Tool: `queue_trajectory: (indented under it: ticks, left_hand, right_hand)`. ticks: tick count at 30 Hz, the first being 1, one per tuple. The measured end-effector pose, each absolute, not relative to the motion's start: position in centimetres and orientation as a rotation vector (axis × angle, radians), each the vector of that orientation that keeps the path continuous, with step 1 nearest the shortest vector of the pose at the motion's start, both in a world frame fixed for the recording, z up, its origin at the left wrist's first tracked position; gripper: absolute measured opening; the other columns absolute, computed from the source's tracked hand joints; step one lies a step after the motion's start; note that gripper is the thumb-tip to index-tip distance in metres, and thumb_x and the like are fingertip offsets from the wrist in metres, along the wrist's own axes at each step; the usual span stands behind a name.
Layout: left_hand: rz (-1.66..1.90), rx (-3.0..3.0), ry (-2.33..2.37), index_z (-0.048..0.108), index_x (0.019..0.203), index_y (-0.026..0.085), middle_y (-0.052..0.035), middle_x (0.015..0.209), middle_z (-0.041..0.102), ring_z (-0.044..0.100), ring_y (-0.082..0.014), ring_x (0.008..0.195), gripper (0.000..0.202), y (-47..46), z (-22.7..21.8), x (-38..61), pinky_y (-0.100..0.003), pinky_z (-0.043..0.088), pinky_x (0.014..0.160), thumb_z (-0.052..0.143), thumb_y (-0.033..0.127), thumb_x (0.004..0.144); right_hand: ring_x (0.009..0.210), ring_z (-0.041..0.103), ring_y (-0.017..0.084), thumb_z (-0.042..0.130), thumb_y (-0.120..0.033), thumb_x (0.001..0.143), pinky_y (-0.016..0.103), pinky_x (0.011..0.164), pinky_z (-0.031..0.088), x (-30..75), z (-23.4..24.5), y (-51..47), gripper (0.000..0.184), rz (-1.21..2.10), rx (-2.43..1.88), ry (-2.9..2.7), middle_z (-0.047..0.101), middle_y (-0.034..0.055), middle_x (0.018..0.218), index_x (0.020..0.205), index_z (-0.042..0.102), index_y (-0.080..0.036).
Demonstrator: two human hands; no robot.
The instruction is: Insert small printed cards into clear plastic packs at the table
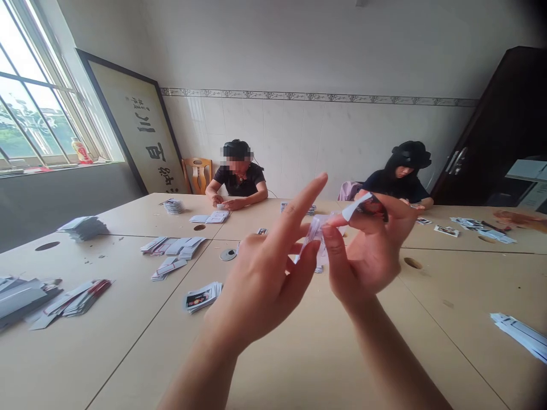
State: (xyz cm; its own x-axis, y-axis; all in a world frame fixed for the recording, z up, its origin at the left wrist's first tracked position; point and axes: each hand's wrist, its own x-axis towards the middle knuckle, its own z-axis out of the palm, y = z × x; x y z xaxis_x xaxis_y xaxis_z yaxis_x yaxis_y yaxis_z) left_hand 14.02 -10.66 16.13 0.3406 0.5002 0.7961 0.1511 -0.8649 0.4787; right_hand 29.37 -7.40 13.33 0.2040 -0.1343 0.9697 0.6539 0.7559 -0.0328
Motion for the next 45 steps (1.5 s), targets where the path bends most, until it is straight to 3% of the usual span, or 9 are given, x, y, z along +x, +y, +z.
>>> queue_trajectory:
  ticks: [6,11,15,21,24,34,45]
  left_hand:
    - [1.546,2.285,0.574,0.034,0.156,0.036,-0.0009,0.09,0.075,0.07,-0.0124,0.065,0.066,-10.4,16.3,13.8,-0.02,0.065,0.058,0.059,0.022,0.097]
    - [1.556,2.209,0.545,0.037,0.156,0.032,-0.007,0.11,0.075,0.074,-0.0162,0.075,0.065,-10.5,16.7,13.7,-0.017,0.062,0.051,0.061,0.026,0.096]
    - [1.656,2.167,0.601,0.047,0.15,0.033,-0.0081,0.119,0.072,0.076,-0.0194,0.08,0.061,-9.9,16.6,13.7,-0.017,0.061,0.048,0.066,0.029,0.092]
    - [1.581,2.125,0.722,0.039,0.154,0.036,-0.0021,0.093,0.077,0.072,-0.0155,0.062,0.072,-8.5,16.6,13.0,-0.023,0.066,0.052,0.067,0.022,0.089]
    - [1.61,2.084,0.733,0.041,0.153,0.038,-0.0004,0.089,0.077,0.072,-0.0163,0.062,0.071,-8.3,16.6,12.8,-0.026,0.067,0.053,0.069,0.023,0.089]
    - [1.65,2.055,0.788,0.044,0.151,0.034,-0.0007,0.085,0.075,0.074,-0.0175,0.065,0.069,-8.5,17.0,12.5,-0.025,0.066,0.053,0.07,0.023,0.088]
    - [1.649,2.084,0.796,0.042,0.15,0.037,0.0022,0.078,0.071,0.072,-0.0164,0.062,0.067,-8.7,16.9,12.6,-0.027,0.067,0.053,0.068,0.026,0.09]
  right_hand:
    - [0.105,0.06,0.027,0.062,-0.013,0.079,0.046,0.082,0.055,29.6,13.4,-7.4,0.027,-0.696,-0.411,-1.296,0.055,0.0067,0.116,0.098,0.075,-0.027]
    - [0.102,0.061,0.026,0.064,-0.012,0.079,0.044,0.08,0.055,29.2,13.2,-7.0,0.025,-0.694,-0.4,-1.229,0.058,0.0067,0.112,0.097,0.075,-0.026]
    - [0.1,0.062,0.023,0.076,-0.021,0.078,0.048,0.092,0.052,28.9,13.2,-6.9,0.012,-0.349,-0.42,-1.114,0.056,0.0029,0.106,0.086,0.071,-0.027]
    - [0.102,0.059,0.023,0.086,-0.027,0.071,0.046,0.096,0.048,29.2,13.6,-7.1,0.027,0.206,-0.464,-1.01,0.057,0.0016,0.095,0.072,0.059,-0.023]
    - [0.094,0.057,0.02,0.086,-0.026,0.072,0.042,0.091,0.047,29.2,13.8,-7.1,0.022,0.239,-0.442,-1.0,0.056,0.0005,0.09,0.071,0.064,-0.025]
    - [0.092,0.062,0.019,0.078,-0.028,0.08,0.04,0.089,0.05,29.1,13.8,-7.2,0.004,0.275,-0.452,-1.034,0.065,0.0,0.093,0.082,0.075,-0.03]
    - [0.095,0.063,0.018,0.071,-0.028,0.083,0.037,0.088,0.048,29.2,13.5,-6.9,0.007,0.291,-0.489,-1.026,0.07,-0.0006,0.094,0.088,0.077,-0.03]
